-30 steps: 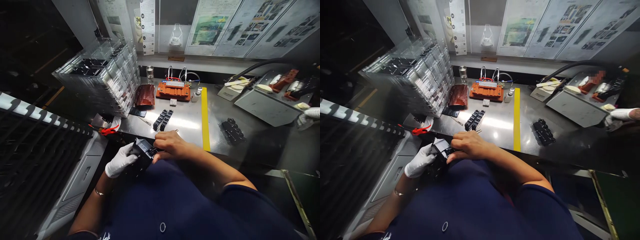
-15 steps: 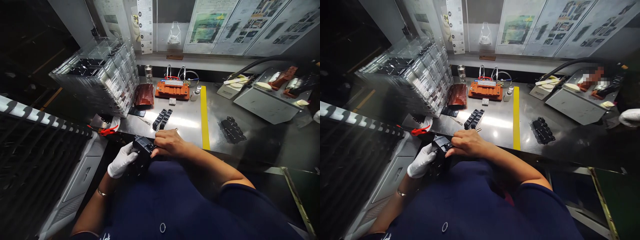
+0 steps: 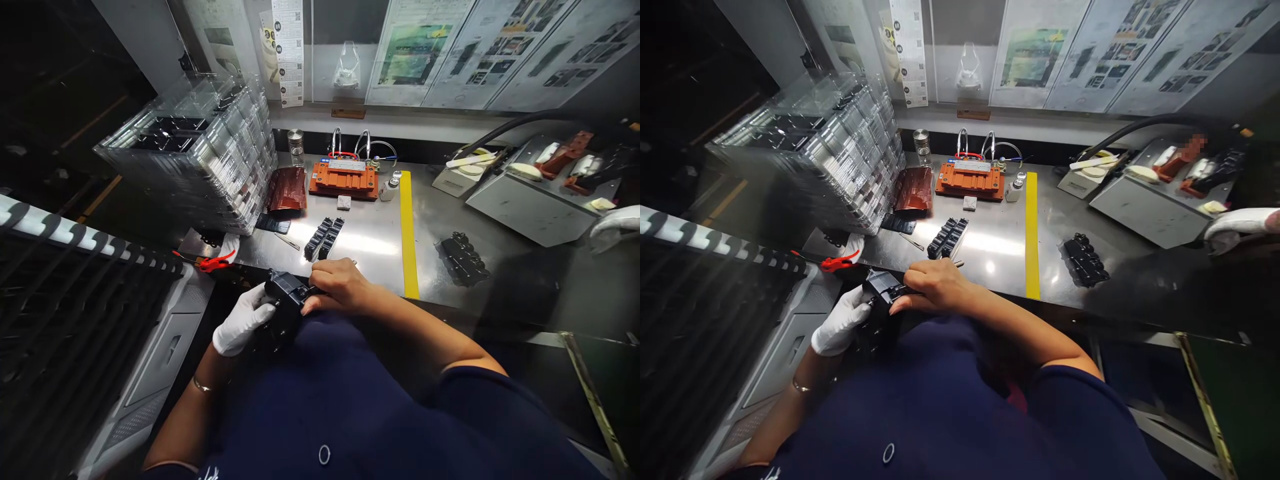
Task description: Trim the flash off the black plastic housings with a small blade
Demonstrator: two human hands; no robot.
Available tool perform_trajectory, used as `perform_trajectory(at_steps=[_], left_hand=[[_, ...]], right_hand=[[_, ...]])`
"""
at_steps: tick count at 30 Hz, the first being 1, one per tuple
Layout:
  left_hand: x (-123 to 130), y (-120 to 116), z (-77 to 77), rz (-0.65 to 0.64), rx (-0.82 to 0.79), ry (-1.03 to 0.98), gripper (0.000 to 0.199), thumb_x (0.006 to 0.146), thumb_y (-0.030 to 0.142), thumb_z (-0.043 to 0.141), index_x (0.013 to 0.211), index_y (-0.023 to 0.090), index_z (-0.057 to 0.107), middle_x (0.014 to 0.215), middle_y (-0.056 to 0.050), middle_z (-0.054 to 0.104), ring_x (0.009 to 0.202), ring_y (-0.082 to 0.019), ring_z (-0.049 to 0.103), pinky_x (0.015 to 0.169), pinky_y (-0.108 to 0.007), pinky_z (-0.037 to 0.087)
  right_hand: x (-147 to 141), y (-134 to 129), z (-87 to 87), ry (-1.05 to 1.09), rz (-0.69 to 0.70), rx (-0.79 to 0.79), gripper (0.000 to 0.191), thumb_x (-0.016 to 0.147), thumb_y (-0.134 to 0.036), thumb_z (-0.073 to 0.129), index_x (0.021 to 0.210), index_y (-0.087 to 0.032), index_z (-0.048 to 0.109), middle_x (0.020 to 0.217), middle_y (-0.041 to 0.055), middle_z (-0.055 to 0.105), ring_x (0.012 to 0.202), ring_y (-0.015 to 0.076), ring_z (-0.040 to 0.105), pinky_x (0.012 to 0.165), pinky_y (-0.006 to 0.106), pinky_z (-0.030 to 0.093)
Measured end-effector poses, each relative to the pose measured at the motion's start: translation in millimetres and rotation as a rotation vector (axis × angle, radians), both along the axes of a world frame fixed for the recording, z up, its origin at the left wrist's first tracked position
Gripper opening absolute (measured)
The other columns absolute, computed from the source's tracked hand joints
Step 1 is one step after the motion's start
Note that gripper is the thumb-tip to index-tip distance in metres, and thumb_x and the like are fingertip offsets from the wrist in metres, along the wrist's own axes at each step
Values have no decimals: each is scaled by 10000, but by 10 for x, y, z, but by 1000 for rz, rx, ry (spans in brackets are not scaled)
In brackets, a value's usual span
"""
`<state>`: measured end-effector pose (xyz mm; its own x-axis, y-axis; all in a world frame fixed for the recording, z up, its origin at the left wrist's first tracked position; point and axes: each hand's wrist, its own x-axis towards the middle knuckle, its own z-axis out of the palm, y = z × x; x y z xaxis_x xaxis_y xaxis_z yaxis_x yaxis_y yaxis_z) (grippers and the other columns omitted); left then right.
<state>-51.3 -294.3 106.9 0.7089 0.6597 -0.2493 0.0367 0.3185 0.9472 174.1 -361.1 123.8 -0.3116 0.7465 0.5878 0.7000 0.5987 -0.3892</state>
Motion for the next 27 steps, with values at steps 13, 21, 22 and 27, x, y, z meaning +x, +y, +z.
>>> perform_trajectory(at_steps=[13, 21, 22, 27], left_hand=[[26, 3, 5, -2, 41, 22, 628, 652, 596, 776, 1086, 147, 718, 960, -103, 744, 922, -270, 661, 807, -327, 506], [-12, 11, 11, -55, 7, 15, 613, 640, 589, 788, 1051, 139, 717, 943, -105, 741, 890, -267, 660, 790, -331, 500], [-24, 13, 9, -68, 7, 9, 602, 640, 581, 792, 1043, 140, 721, 940, -102, 741, 878, -261, 659, 783, -324, 498], [-75, 40, 8, -115, 25, 14, 607, 643, 541, 807, 1111, 165, 718, 993, -95, 740, 910, -271, 658, 819, -334, 501]], right_hand=[[-1, 31, 19, 14, 1, -41, 609, 933, -673, 340, 585, -181, 426, 556, -28, 381, 512, 92, 333, 494, 250, 199], [29, 33, 47, 98, 209, -284, 602, 917, -687, 367, 563, -201, 323, 527, -41, 364, 483, 75, 326, 492, 237, 218], [37, 31, 40, 105, 248, -298, 598, 917, -679, 380, 561, -202, 320, 525, -43, 362, 481, 73, 325, 492, 235, 222], [71, 3, 39, 119, 265, -266, 593, 898, -693, 404, 575, -198, 362, 546, -34, 394, 501, 77, 354, 509, 230, 246]])
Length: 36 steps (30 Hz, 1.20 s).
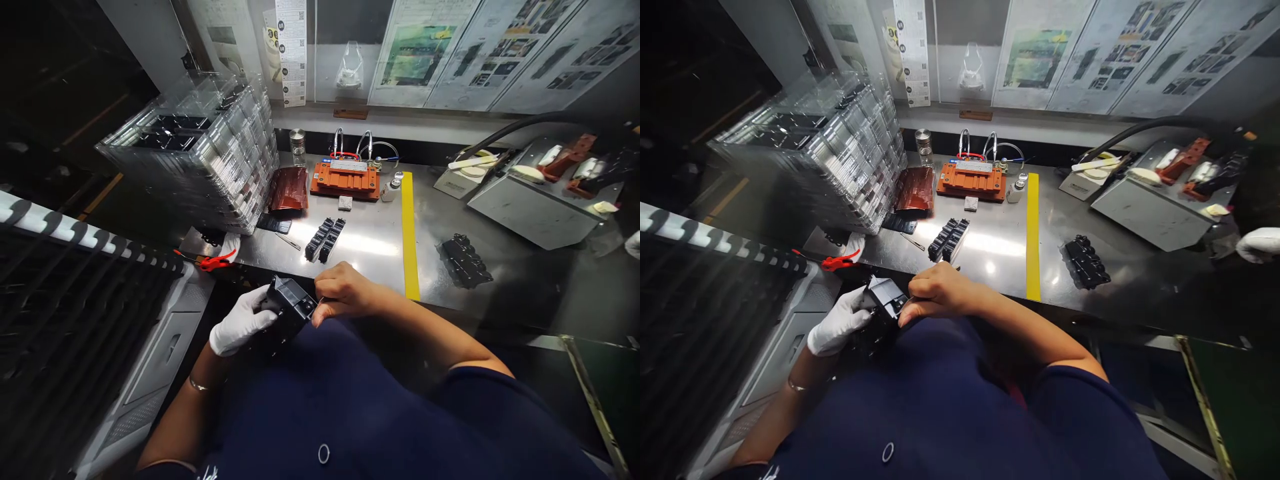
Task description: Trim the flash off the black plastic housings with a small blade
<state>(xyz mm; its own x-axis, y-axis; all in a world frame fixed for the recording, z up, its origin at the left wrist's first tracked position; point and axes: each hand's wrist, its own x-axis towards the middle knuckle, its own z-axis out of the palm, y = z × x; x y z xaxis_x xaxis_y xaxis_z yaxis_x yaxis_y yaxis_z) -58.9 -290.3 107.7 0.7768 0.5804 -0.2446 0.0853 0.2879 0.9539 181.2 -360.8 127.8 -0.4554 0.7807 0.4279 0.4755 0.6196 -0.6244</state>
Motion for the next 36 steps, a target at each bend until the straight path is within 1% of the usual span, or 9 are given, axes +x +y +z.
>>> perform_trajectory(at_steps=[4, 9, 12, 15, 18, 21, 29, 32, 36], left_hand=[[-47, 48, 5, -46, 51, 38, 612, 625, 493, 830, 1125, 158, 717, 981, -97, 742, 943, -294, 657, 863, -375, 505], [-84, 86, 24, -63, 71, 84, 616, 610, 442, 852, 1153, 189, 712, 1017, -79, 743, 954, -283, 659, 899, -377, 497], [-52, 64, 16, -35, 64, 65, 624, 611, 475, 845, 1142, 175, 713, 1036, -95, 739, 943, -280, 655, 875, -359, 498], [24, 1, -4, 10, 9, 14, 618, 621, 534, 823, 1095, 152, 720, 991, -101, 738, 889, -262, 655, 798, -324, 502], [104, -60, -13, 87, -34, -30, 620, 632, 581, 798, 1072, 151, 720, 963, -92, 737, 885, -250, 652, 784, -304, 491], [130, -76, -14, 118, -39, -38, 613, 637, 590, 790, 1072, 164, 722, 984, -90, 738, 915, -257, 650, 812, -310, 484], [21, -26, -12, 58, -70, 17, 599, 594, 540, 840, 1057, 175, 739, 942, -76, 750, 813, -217, 657, 728, -264, 494], [16, -10, 21, 50, -44, 28, 591, 606, 516, 842, 1079, 178, 736, 974, -77, 753, 851, -221, 666, 758, -264, 503], [32, 38, 95, 19, 47, 112, 555, 625, 413, 853, 1113, 182, 724, 1029, -89, 752, 926, -252, 678, 840, -318, 519]], right_hand=[[5, -42, 64, -38, 36, -4, 577, 886, -710, 404, 656, -183, 451, 613, -13, 468, 550, 87, 406, 530, 223, 273], [-7, -88, 97, -115, 91, 28, 587, 927, -659, 377, 575, -189, 388, 569, -29, 398, 526, 87, 367, 519, 240, 245], [-15, -90, 82, -116, 6, 159, 585, 945, -628, 372, 569, -183, 413, 558, -30, 385, 523, 89, 364, 508, 249, 225], [-28, -66, 42, -120, -166, 320, 568, 923, -641, 423, 610, -171, 478, 577, -23, 416, 532, 95, 364, 497, 256, 204], [-43, -31, 0, -153, -278, 357, 577, 939, -635, 395, 609, -170, 488, 573, -19, 411, 540, 102, 365, 507, 256, 206], [-46, -15, 2, -161, -278, 261, 604, 948, -649, 338, 587, -178, 452, 562, -20, 396, 531, 100, 358, 508, 256, 206], [14, -40, -27, 43, 20, -11, 593, 920, -652, 428, 553, -195, 339, 516, -48, 361, 473, 66, 310, 490, 240, 228], [37, -47, -36, 210, -32, -104, 604, 872, -704, 462, 570, -183, 415, 520, -44, 396, 481, 63, 342, 489, 225, 261], [-20, -73, 48, 232, -131, -424, 500, 831, -630, 587, 746, -138, 586, 612, -22, 516, 545, 79, 427, 509, 217, 304]])
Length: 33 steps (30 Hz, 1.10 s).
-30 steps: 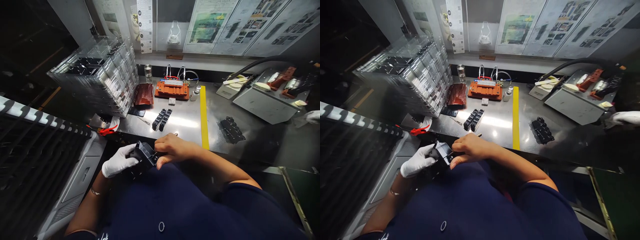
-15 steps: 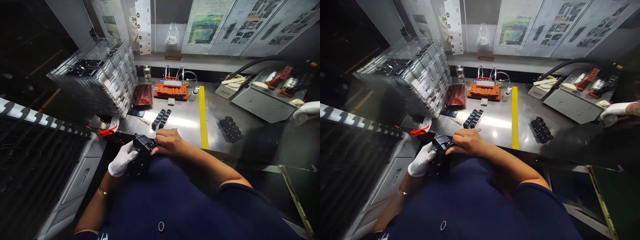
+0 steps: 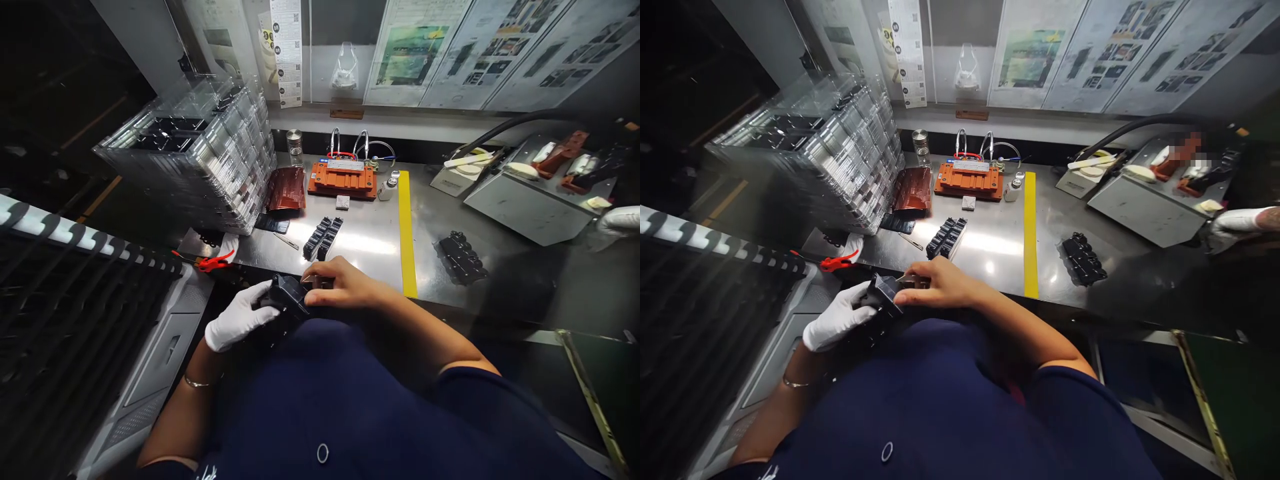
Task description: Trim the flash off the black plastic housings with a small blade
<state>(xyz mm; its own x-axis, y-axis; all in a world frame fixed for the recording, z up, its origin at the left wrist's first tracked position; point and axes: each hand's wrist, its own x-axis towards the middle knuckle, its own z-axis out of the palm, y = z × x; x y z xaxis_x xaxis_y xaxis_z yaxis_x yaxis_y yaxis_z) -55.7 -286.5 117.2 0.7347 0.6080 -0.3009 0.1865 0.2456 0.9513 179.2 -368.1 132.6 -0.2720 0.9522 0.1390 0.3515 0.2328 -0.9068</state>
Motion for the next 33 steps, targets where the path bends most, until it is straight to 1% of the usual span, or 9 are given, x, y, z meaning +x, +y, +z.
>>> perform_trajectory(at_steps=[2, 4, 7, 9, 13, 16, 20, 24, 33], left_hand=[[23, 39, 20, 9, 107, 51, 516, 623, 356, 857, 1093, 186, 729, 1025, -92, 748, 948, -265, 677, 881, -352, 519], [53, 83, 2, 167, 286, 85, 462, 632, 319, 851, 1063, 204, 730, 1017, -77, 733, 972, -250, 668, 936, -354, 499], [91, 117, -106, 729, 473, 70, 521, 678, 271, 826, 1168, 254, 654, 1149, -48, 665, 1093, -192, 617, 1024, -308, 439], [117, 87, -204, 965, 303, -40, 595, 700, 232, 812, 1245, 288, 580, 1229, -35, 626, 1149, -170, 595, 1037, -306, 436], [229, -79, -317, 688, -514, -333, 418, 851, 239, 666, 1260, 249, 585, 1140, -67, 712, 1093, -209, 663, 998, -387, 493], [353, -175, -243, 740, -851, -411, 362, 963, 184, 455, 1297, 223, 587, 983, -59, 775, 940, -181, 728, 951, -355, 527], [449, -241, 0, 877, -955, -334, 353, 985, 175, 416, 1274, 198, 617, 851, -49, 787, 795, -188, 753, 898, -390, 564], [463, -312, 153, 861, -995, -262, 321, 991, 189, 417, 1222, 167, 639, 832, -61, 787, 774, -200, 757, 862, -414, 585], [443, -363, 18, 711, -998, -245, 260, 955, 197, 495, 1137, 188, 680, 915, -51, 787, 980, -228, 728, 931, -428, 570]], right_hand=[[-62, -6, -3, -35, 39, -123, 432, 793, -562, 647, 733, -139, 588, 608, -34, 501, 549, 78, 416, 501, 217, 287], [-113, 0, -73, -26, -43, -177, 400, 789, -520, 632, 665, -149, 547, 578, -46, 448, 540, 74, 384, 495, 220, 262], [-148, 14, -254, 108, -331, -218, 418, 795, -536, 584, 621, -164, 502, 565, -46, 423, 542, 78, 376, 503, 225, 263], [-182, 12, -372, 198, -495, -210, 439, 799, -564, 566, 619, -167, 505, 572, -38, 440, 548, 84, 383, 515, 231, 281], [-373, -23, -533, 228, -563, -151, 427, 790, -587, 601, 761, -161, 602, 608, -33, 492, 561, 95, 402, 534, 237, 314], [-508, -37, -604, 205, -449, -116, 456, 819, -617, 584, 885, -170, 642, 695, -6, 576, 621, 120, 482, 591, 255, 383], [-468, -33, -641, 268, -574, 11, 590, 971, -603, 288, 920, -168, 683, 695, 13, 521, 659, 138, 495, 652, 288, 419], [-367, -47, -616, 302, -618, 81, 553, 951, -608, 372, 990, -179, 719, 680, 7, 487, 678, 147, 501, 665, 294, 427], [-471, -70, -612, 436, -672, 119, 369, 849, -547, 605, 771, -188, 632, 695, 8, 575, 621, 121, 493, 588, 271, 409]])
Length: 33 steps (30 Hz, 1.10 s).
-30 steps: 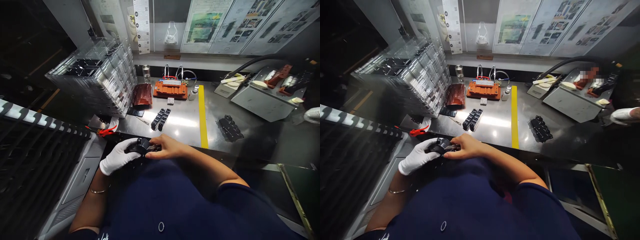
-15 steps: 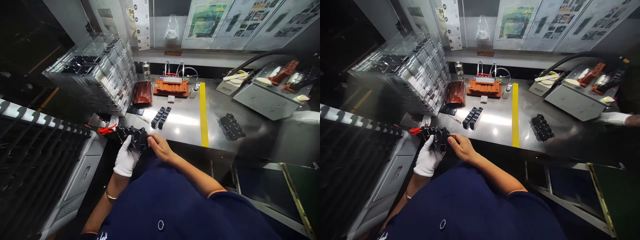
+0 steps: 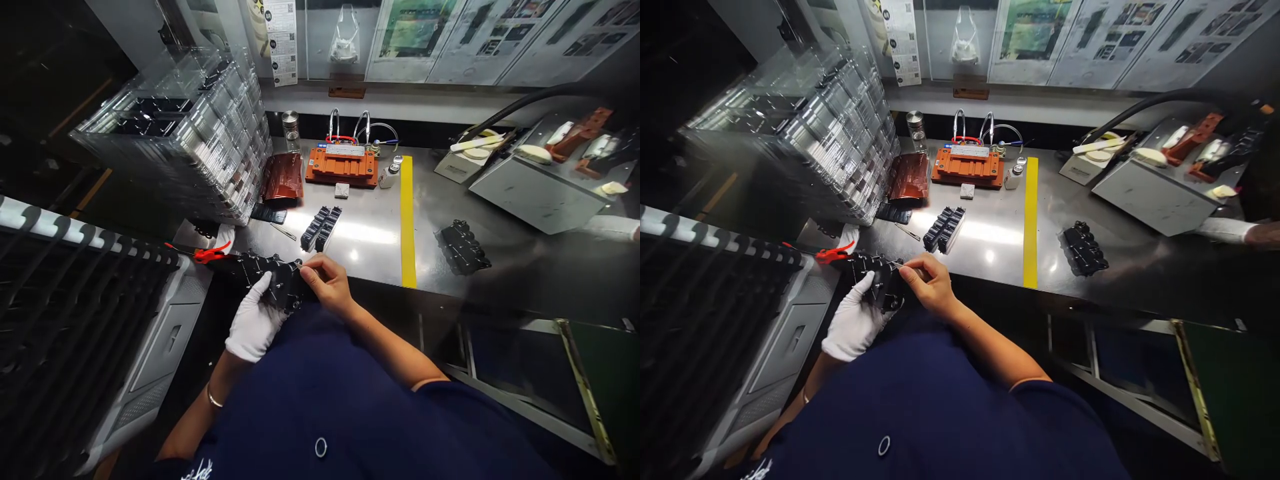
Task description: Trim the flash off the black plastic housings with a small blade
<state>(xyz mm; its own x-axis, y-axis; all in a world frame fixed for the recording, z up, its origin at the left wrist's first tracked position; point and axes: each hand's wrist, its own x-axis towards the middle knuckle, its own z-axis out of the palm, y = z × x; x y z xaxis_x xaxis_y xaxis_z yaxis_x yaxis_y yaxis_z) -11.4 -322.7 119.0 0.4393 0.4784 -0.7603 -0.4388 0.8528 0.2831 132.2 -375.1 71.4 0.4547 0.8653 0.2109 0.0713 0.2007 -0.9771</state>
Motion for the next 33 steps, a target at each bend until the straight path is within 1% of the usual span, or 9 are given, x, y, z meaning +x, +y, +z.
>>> perform_trajectory(at_steps=[4, 6, 10, 13, 17, 23, 27, 30, 33], left_hand=[[-27, 6, -25, -46, 77, -4, 268, 938, 212, 531, 1165, 194, 673, 983, -48, 782, 1034, -228, 711, 934, -415, 575], [-45, 8, 7, -56, 81, 5, 274, 933, 209, 540, 1172, 190, 674, 988, -47, 782, 1056, -221, 702, 947, -396, 571], [-65, 9, 138, -87, -8, 50, 275, 927, 168, 526, 1145, 139, 692, 969, -67, 783, 1043, -204, 707, 962, -332, 561], [-42, 30, 198, -14, 1, 110, 284, 936, 138, 494, 1132, 141, 699, 909, -51, 788, 939, -169, 737, 943, -291, 566], [0, 73, 167, 93, 69, 137, 313, 953, 131, 454, 1150, 169, 694, 852, -31, 788, 814, -143, 751, 922, -296, 577], [-51, 94, 51, 29, 129, 105, 311, 924, 121, 488, 1153, 176, 691, 894, -38, 789, 880, -164, 748, 931, -308, 576], [-163, 74, 16, -139, 260, 53, 301, 840, 190, 623, 1130, 172, 704, 959, -65, 783, 1038, -248, 709, 989, -380, 547], [-247, 88, 51, -263, 437, 40, 453, 717, 271, 763, 1154, 172, 693, 1059, -93, 763, 1118, -327, 663, 1002, -439, 530], [-317, 162, 97, -285, 560, 70, 581, 632, 291, 830, 1182, 181, 678, 1092, -104, 750, 1121, -352, 655, 985, -456, 532]], right_hand=[[28, 31, -10, -34, -25, 92, 302, 844, -489, 634, 764, -198, 653, 693, 20, 608, 632, 134, 528, 614, 292, 432], [84, 55, -15, -40, -49, 73, 301, 835, -492, 644, 767, -199, 664, 703, 27, 624, 645, 140, 541, 624, 298, 439], [218, 73, 11, 20, -142, -8, 342, 828, -514, 642, 726, -187, 657, 708, 32, 632, 639, 137, 540, 606, 289, 433], [229, 32, 73, -18, -57, 5, 336, 837, -505, 637, 738, -186, 665, 724, 36, 649, 647, 136, 553, 612, 289, 443], [135, -13, 132, -58, 47, 82, 323, 861, -491, 619, 776, -186, 683, 727, 46, 660, 658, 145, 585, 628, 301, 470], [104, 40, 114, -72, 47, 117, 291, 864, -459, 624, 780, -187, 684, 717, 45, 662, 641, 144, 579, 614, 296, 471], [155, 74, 98, -99, 57, 18, 359, 865, -507, 604, 734, -179, 668, 709, 41, 656, 635, 139, 569, 617, 288, 459], [216, 46, 133, -173, 176, -65, 474, 925, -551, 485, 676, -174, 628, 605, 16, 595, 554, 116, 518, 577, 268, 429], [288, -6, 234, -349, 389, 37, 546, 997, -533, 316, 714, -170, 609, 591, 19, 565, 542, 110, 500, 561, 253, 403]])
